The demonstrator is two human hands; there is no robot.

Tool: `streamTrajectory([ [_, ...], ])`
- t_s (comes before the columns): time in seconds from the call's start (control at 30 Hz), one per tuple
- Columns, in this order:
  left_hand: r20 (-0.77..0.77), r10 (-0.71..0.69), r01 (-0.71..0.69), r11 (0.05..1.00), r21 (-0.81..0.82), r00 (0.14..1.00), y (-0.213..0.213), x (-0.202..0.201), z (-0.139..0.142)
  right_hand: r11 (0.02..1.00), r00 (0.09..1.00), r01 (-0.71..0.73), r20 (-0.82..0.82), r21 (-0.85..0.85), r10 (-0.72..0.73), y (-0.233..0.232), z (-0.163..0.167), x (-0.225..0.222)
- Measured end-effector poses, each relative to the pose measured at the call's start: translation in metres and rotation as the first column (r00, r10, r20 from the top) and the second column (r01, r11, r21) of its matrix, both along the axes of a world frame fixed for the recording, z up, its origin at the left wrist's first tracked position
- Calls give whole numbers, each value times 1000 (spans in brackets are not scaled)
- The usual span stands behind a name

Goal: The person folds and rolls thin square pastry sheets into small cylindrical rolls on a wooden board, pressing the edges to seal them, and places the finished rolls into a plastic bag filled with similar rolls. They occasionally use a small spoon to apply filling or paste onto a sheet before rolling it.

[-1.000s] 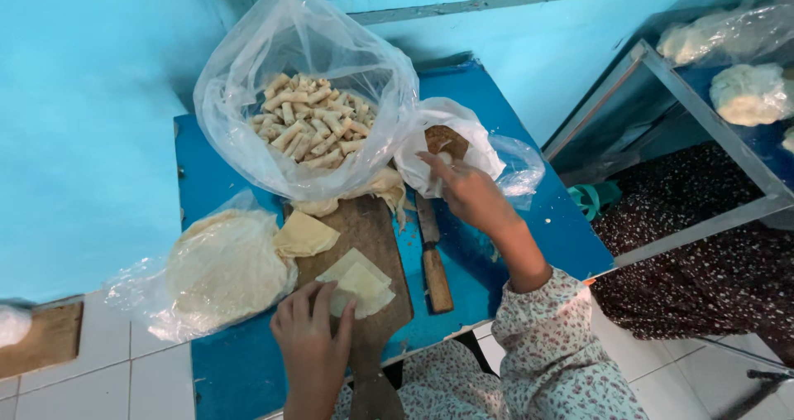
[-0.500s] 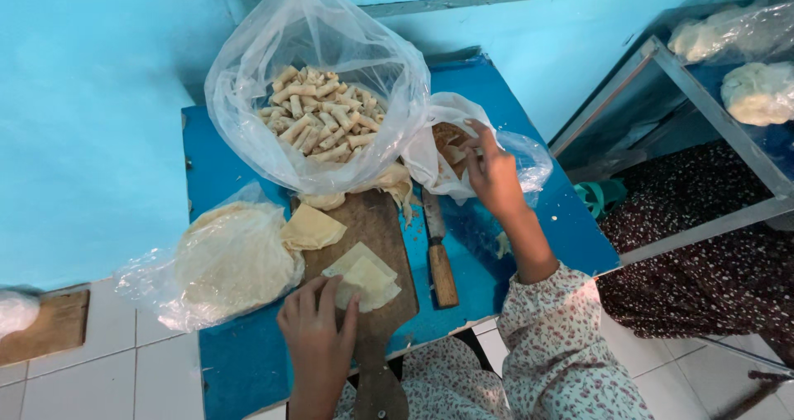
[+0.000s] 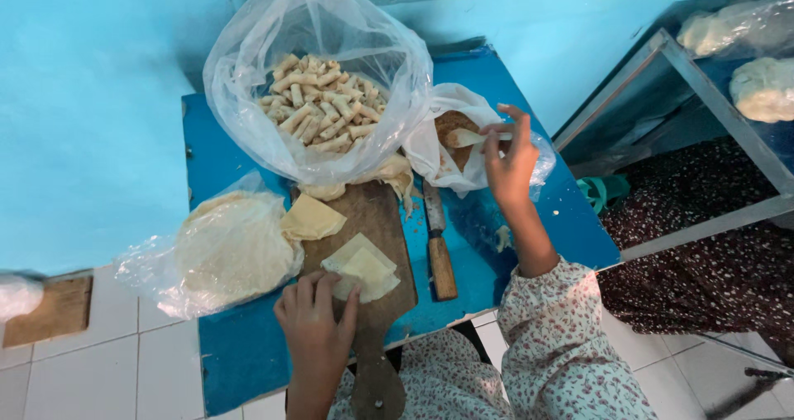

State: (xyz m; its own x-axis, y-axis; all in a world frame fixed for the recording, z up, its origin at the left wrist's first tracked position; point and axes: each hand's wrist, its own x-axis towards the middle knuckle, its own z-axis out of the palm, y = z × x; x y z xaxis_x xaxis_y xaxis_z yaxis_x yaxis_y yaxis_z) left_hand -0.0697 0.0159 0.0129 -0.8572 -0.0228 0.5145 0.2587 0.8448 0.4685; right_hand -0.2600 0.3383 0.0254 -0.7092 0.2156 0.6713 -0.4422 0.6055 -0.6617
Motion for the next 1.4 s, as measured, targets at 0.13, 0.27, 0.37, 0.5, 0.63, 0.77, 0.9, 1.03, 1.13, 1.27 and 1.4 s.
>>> streamTrajectory([
  [0.13,41,52,-50,998,-46,998,2,1,0,1000,1000,7,13,5,-7,2,4,2],
  [0.27,46,113,-112,993,-26,993,5,1,1,994,997,71,20,87,-73,4,7,3],
  [0.37,69,142,-139,989,-45,987,5,2,2,995,999,47,8,85,-48,4,7,3],
  [0.5,74,98,-97,995,-18,992,5,2,2,989,998,55,-50,139,-48,2,6,0],
  [0.63,88,53,-51,998,-26,995,5,1,-1,995,999,41,-12,95,-40,3,4,0],
  [0.77,26,-16,14,996,86,1000,5,2,-6,994,999,50,0,98,-51,4,3,-2],
  [0.9,15,-16,14,991,133,1000,3,1,-9,994,999,47,-10,96,-46,6,-1,-7],
  [1.03,-5,-18,18,993,120,1000,2,1,-11,1000,999,28,44,6,-29,12,-8,-11],
  [1.13,6,-19,18,992,128,1000,1,2,-10,993,997,5,78,-121,5,18,-12,-13],
  [1.27,-10,-11,12,990,140,1000,2,0,-11,921,983,-180,-22,-347,184,26,-7,-7],
  [1.4,-88,-23,35,991,129,996,0,3,-11,797,932,-326,-32,-509,361,10,3,31],
])
